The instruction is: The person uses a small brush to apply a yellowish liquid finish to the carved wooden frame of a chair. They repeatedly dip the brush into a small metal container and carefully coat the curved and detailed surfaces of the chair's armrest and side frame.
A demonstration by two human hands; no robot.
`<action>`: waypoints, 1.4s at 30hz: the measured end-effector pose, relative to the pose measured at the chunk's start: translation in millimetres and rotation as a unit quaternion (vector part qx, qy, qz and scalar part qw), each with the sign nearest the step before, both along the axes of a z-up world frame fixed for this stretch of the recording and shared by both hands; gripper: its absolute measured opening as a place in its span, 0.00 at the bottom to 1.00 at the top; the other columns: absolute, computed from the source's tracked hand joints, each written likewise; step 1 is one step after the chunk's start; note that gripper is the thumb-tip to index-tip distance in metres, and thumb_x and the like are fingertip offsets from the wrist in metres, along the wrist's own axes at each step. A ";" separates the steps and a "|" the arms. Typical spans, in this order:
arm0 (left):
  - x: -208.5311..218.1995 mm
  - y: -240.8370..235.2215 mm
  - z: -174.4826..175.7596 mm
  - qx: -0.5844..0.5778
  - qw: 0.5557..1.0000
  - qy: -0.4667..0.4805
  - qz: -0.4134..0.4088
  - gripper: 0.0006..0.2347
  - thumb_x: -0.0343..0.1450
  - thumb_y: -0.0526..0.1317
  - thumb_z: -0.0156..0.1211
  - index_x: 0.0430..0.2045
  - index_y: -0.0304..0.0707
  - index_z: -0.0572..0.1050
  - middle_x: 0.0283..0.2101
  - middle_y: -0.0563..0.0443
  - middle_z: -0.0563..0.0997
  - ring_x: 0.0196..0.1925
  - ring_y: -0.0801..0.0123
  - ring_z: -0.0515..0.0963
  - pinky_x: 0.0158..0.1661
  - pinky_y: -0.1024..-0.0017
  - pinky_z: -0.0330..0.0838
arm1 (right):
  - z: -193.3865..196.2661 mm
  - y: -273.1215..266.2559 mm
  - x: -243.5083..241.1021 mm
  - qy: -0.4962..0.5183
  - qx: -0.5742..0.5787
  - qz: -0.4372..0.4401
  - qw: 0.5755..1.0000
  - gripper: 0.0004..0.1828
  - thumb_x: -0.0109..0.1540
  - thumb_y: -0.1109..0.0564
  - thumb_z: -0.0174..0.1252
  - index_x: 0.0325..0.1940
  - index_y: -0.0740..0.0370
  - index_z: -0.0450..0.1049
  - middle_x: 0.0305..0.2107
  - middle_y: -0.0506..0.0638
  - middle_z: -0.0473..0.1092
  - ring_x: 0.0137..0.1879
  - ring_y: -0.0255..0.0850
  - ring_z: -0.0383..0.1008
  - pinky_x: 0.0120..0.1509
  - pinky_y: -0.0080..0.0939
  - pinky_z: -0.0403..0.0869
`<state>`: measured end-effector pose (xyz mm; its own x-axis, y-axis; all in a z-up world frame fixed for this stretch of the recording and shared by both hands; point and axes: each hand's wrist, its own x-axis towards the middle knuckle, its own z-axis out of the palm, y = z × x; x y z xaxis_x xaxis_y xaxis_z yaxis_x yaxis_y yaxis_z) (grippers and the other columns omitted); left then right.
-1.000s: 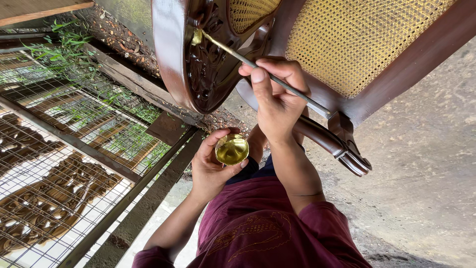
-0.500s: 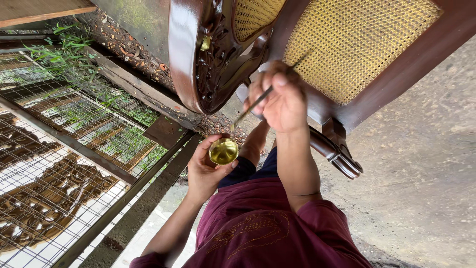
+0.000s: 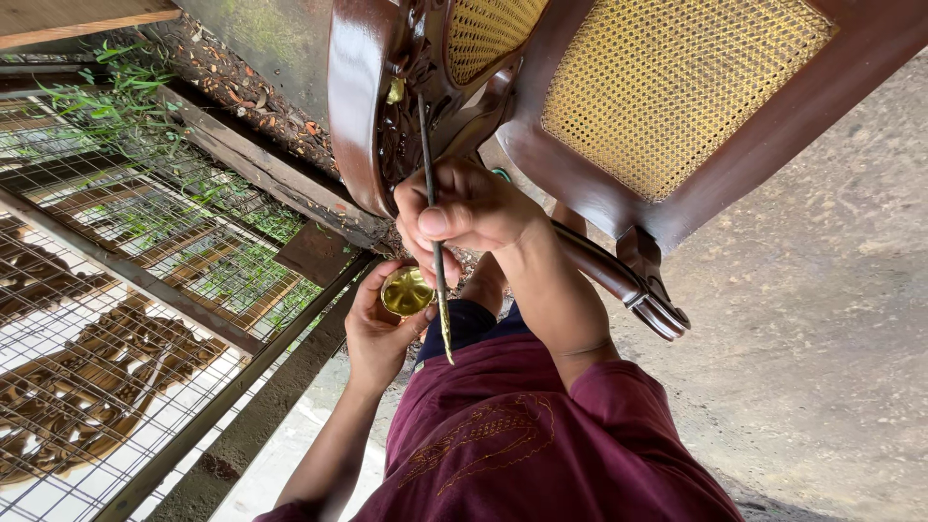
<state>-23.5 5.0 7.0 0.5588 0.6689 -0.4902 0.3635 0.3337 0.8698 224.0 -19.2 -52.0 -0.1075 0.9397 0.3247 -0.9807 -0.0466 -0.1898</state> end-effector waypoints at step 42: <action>12.6 -0.8 6.7 -0.014 1.000 0.003 0.012 0.29 0.65 0.24 0.70 0.61 0.27 0.66 0.57 0.44 0.77 0.60 0.65 0.79 0.61 0.67 0.76 | -12.0 13.1 12.1 -0.004 -0.018 0.003 1.000 0.21 0.67 0.48 0.65 0.32 0.65 0.66 0.26 0.55 0.71 0.23 0.40 0.74 0.34 0.43 0.80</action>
